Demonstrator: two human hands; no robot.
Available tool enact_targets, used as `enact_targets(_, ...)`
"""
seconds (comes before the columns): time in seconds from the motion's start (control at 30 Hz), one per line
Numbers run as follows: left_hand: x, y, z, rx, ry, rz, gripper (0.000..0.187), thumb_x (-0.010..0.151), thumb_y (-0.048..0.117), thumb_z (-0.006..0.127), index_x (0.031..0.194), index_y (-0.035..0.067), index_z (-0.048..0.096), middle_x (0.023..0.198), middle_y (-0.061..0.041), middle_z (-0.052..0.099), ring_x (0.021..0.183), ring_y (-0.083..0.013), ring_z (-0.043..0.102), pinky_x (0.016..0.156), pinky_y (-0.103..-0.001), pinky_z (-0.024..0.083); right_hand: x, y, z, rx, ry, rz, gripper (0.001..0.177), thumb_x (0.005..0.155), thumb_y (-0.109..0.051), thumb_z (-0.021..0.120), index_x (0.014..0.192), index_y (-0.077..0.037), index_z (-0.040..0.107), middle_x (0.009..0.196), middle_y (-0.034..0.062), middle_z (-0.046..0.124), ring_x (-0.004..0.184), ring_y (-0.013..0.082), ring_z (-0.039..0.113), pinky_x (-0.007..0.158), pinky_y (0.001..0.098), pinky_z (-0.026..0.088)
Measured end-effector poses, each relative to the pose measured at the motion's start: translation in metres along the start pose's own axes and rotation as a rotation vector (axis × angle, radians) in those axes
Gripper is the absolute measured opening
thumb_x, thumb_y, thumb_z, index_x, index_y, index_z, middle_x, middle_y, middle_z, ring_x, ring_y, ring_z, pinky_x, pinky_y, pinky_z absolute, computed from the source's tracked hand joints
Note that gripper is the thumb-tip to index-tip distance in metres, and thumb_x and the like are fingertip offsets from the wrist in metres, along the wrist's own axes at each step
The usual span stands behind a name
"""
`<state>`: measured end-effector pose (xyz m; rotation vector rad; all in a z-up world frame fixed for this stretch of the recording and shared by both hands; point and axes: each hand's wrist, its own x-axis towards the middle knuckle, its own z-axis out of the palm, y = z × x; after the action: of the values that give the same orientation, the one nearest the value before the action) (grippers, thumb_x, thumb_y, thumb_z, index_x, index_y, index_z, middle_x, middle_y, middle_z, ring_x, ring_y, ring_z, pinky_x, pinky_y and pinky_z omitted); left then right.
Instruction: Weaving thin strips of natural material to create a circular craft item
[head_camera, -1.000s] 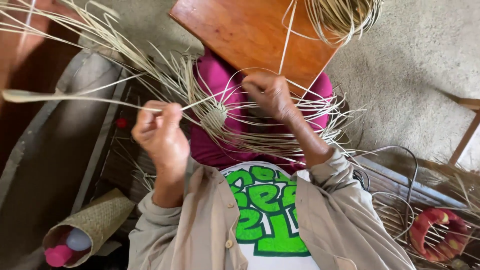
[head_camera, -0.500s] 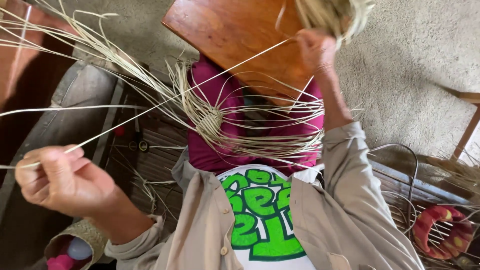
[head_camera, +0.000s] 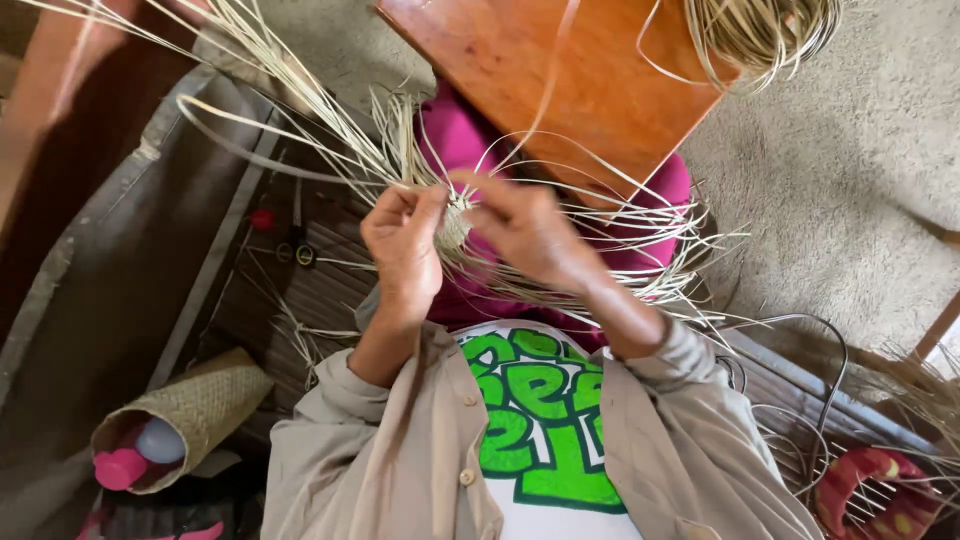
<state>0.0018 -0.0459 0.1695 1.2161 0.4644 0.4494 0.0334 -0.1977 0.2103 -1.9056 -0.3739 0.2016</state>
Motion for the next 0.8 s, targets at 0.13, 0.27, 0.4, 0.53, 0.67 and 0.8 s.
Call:
enact_targets(0.13, 0.008, -0.008, -0.022, -0.036, -0.031, -0.048, 0.016, 0.083, 0.009, 0.086, 0.078, 0.006, 0.07, 0.062, -0.002, 0.06, 0.054, -0.0063, 0.052, 0.05, -0.021, 0.042, -0.003, 0.012, 0.019, 0.001, -0.018, -0.115, 0.007, 0.098, -0.017, 0.07, 0.102, -0.014, 0.075, 0.081, 0.0043, 0.072, 0.076, 0.0229, 0.07, 0.072, 0.0367, 0.056)
enact_targets(0.27, -0.016, 0.014, -0.019, -0.014, -0.346, -0.306, 0.053, 0.098, 0.053, 0.06, 0.111, 0.004, 0.075, 0.068, 0.002, 0.06, 0.056, -0.0013, 0.058, 0.048, -0.017, 0.053, -0.016, -0.018, 0.018, -0.359, 0.064, -0.341, 0.014, 0.095, -0.013, 0.071, 0.084, -0.004, 0.072, 0.072, 0.0176, 0.066, 0.071, 0.0412, 0.069, 0.064, 0.0481, 0.054)
enact_targets(0.4, -0.003, 0.016, -0.015, -0.103, -0.407, -0.214, 0.035, 0.095, 0.026, 0.072, 0.107, -0.008, 0.073, 0.068, -0.001, 0.049, 0.054, -0.004, 0.047, 0.048, -0.021, 0.051, -0.029, -0.011, 0.019, -0.214, -0.105, -0.376, 0.011, 0.097, -0.024, 0.069, 0.089, -0.016, 0.072, 0.085, -0.0003, 0.069, 0.08, 0.0239, 0.071, 0.077, 0.0331, 0.059)
enact_targets(0.53, 0.047, 0.051, -0.033, -0.013, 0.047, -0.01, 0.017, 0.094, 0.018, 0.072, 0.08, 0.007, 0.069, 0.054, -0.001, 0.045, 0.042, -0.0082, 0.043, 0.038, -0.023, 0.037, -0.032, -0.028, -0.035, 0.237, -0.417, -0.41, 0.015, 0.097, -0.007, 0.068, 0.083, -0.003, 0.066, 0.1, 0.021, 0.058, 0.09, 0.039, 0.063, 0.08, 0.0476, 0.051)
enact_targets(0.67, 0.11, 0.057, -0.066, -0.032, 0.295, 0.225, 0.024, 0.08, 0.007, 0.078, 0.064, 0.01, 0.062, 0.056, 0.007, 0.033, 0.046, -0.0034, 0.03, 0.037, -0.026, 0.02, -0.041, -0.002, -0.086, 0.426, -0.537, -0.46, 0.01, 0.096, -0.007, 0.066, 0.088, -0.002, 0.067, 0.12, 0.0259, 0.063, 0.109, 0.0388, 0.067, 0.099, 0.0505, 0.054)
enact_targets(0.8, 0.157, 0.023, -0.108, 0.061, 0.173, 0.566, 0.042, 0.09, 0.015, 0.081, 0.066, 0.011, 0.047, 0.065, 0.005, 0.03, 0.064, -0.0071, 0.03, 0.055, -0.035, 0.025, -0.08, 0.047, -0.135, 0.527, -0.475, -0.406, 0.008, 0.096, -0.008, 0.063, 0.095, -0.008, 0.072, 0.11, 0.0141, 0.072, 0.107, 0.0281, 0.072, 0.107, 0.0472, 0.059)
